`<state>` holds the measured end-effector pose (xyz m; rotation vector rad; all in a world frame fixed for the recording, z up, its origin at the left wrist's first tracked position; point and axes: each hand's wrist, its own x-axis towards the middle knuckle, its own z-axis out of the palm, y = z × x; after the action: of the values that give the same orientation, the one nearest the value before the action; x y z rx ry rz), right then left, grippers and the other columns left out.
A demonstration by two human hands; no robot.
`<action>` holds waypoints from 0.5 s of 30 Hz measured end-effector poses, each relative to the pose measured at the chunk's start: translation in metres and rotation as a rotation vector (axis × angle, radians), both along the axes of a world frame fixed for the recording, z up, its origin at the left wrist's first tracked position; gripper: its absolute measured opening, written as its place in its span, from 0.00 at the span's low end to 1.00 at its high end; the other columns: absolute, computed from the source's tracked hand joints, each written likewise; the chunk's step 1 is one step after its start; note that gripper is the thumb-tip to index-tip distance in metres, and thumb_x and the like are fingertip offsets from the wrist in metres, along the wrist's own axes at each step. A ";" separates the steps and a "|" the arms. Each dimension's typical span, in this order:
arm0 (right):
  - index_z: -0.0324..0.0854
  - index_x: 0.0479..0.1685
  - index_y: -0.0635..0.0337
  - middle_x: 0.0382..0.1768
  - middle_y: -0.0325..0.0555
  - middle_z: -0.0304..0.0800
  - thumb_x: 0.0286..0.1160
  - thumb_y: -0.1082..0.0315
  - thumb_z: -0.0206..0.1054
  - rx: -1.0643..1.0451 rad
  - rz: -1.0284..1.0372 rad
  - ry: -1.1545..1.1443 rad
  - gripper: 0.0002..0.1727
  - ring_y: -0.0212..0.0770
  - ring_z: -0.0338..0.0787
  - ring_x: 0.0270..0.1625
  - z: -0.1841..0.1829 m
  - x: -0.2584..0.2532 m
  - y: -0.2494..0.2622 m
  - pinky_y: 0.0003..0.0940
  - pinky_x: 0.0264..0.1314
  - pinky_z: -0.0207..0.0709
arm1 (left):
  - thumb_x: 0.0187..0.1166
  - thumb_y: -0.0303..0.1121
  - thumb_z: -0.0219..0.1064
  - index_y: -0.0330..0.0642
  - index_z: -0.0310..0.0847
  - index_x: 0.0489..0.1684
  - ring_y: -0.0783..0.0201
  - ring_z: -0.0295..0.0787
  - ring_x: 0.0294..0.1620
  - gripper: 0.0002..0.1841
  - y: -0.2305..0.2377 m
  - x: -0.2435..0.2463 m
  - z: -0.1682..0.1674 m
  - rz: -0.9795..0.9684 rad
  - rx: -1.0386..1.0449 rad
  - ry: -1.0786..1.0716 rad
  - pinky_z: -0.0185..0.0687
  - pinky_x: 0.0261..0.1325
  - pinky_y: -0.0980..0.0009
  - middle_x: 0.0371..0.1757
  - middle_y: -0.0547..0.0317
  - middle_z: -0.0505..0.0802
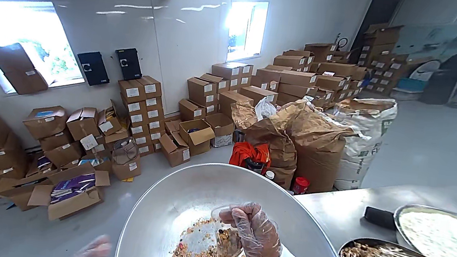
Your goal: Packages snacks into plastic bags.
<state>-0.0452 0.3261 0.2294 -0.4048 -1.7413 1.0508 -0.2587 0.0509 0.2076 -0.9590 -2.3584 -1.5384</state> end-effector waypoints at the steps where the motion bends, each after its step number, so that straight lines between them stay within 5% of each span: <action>1: 0.81 0.46 0.61 0.38 0.36 0.98 0.87 0.63 0.59 0.011 -0.011 0.002 0.10 0.31 0.97 0.40 0.007 -0.002 -0.003 0.26 0.44 0.91 | 0.83 0.35 0.64 0.25 0.89 0.46 0.51 0.91 0.64 0.16 0.026 0.025 0.014 -0.145 0.050 0.026 0.83 0.71 0.55 0.58 0.38 0.93; 4: 0.81 0.46 0.61 0.37 0.37 0.98 0.86 0.64 0.60 0.023 -0.044 0.051 0.10 0.32 0.97 0.39 0.022 -0.007 -0.013 0.27 0.43 0.92 | 0.79 0.46 0.71 0.36 0.90 0.47 0.55 0.87 0.70 0.19 0.096 0.077 0.022 -0.506 0.282 -0.011 0.84 0.73 0.59 0.62 0.45 0.93; 8: 0.82 0.46 0.62 0.38 0.37 0.98 0.85 0.66 0.61 0.011 -0.068 0.092 0.08 0.33 0.98 0.40 0.034 -0.007 -0.022 0.30 0.44 0.93 | 0.69 0.39 0.79 0.35 0.86 0.43 0.60 0.88 0.68 0.16 0.147 0.111 0.025 -0.534 0.443 -0.184 0.88 0.66 0.67 0.62 0.46 0.91; 12: 0.81 0.46 0.62 0.37 0.38 0.98 0.84 0.69 0.61 -0.127 -0.034 0.130 0.06 0.34 0.98 0.39 0.046 -0.001 -0.024 0.31 0.44 0.94 | 0.73 0.21 0.67 0.32 0.81 0.38 0.63 0.91 0.58 0.03 0.162 0.122 0.036 -0.589 0.532 -0.312 0.90 0.60 0.69 0.55 0.48 0.92; 15: 0.78 0.47 0.65 0.38 0.46 0.98 0.87 0.69 0.57 -0.321 0.070 0.230 0.08 0.40 0.98 0.40 0.053 0.006 -0.022 0.34 0.46 0.93 | 0.75 0.17 0.60 0.32 0.77 0.39 0.66 0.92 0.54 0.03 0.163 0.131 0.053 -0.564 0.507 -0.328 0.88 0.60 0.71 0.52 0.50 0.93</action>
<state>-0.0397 0.3044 0.2820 -0.4062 -1.3946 1.3776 -0.1281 0.2143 0.2610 -1.3821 -1.7681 -2.5084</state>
